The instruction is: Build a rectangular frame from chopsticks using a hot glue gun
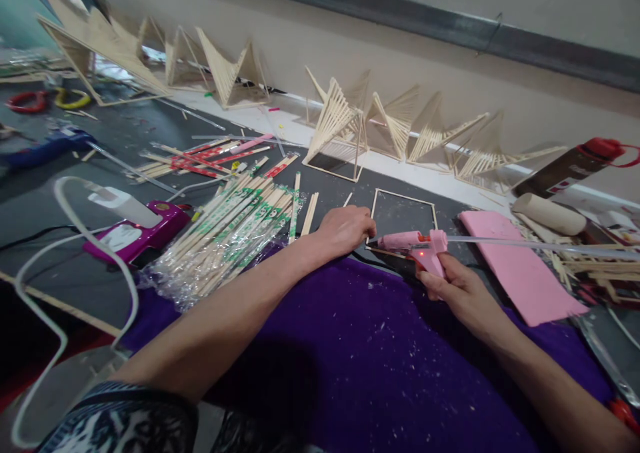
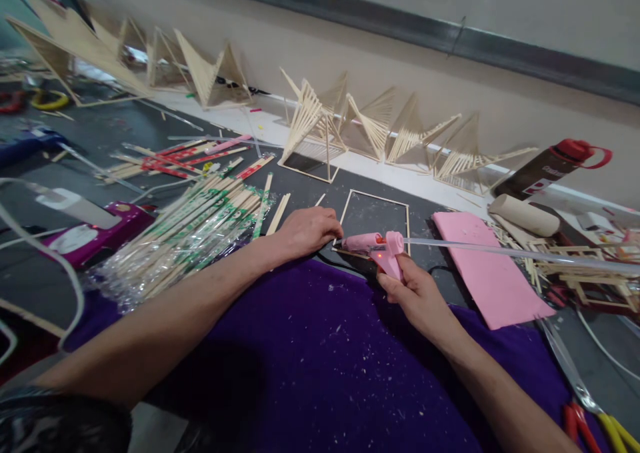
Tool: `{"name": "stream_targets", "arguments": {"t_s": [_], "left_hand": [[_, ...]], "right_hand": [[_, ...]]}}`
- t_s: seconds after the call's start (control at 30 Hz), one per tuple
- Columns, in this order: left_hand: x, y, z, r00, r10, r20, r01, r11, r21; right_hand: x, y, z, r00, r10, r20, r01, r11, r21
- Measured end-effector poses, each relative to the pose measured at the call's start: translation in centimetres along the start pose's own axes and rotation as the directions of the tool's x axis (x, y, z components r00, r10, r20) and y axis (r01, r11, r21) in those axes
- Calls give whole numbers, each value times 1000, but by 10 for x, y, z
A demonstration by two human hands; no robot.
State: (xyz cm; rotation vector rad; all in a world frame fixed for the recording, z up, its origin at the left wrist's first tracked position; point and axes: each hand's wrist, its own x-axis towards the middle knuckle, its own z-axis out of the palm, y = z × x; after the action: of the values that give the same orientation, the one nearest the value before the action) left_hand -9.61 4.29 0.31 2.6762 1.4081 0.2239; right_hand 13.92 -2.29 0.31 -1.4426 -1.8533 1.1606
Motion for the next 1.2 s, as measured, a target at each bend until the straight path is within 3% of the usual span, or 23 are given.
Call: {"name": "stream_targets", "arguments": {"t_s": [0.67,0.87,1.03,1.2], "left_hand": [[0,0,1,1000,-1,-13,1,1000,8],[0,-1,2,1000,-6,-18,7,1000,14],[1,-4,4,999,12,-35,-12,1000,12],[3,-7,3,999,13,-48,-13,1000,-5]], "right_hand": [[-1,0,0,998,-3,-55,4,1000,28],[-6,8,-3,997,-40,-68,51,982,179],[-7,-5,-13,971,-66,-231,131,951,280],[-10,-25,-62,900,-82,-429,169,971,168]]}}
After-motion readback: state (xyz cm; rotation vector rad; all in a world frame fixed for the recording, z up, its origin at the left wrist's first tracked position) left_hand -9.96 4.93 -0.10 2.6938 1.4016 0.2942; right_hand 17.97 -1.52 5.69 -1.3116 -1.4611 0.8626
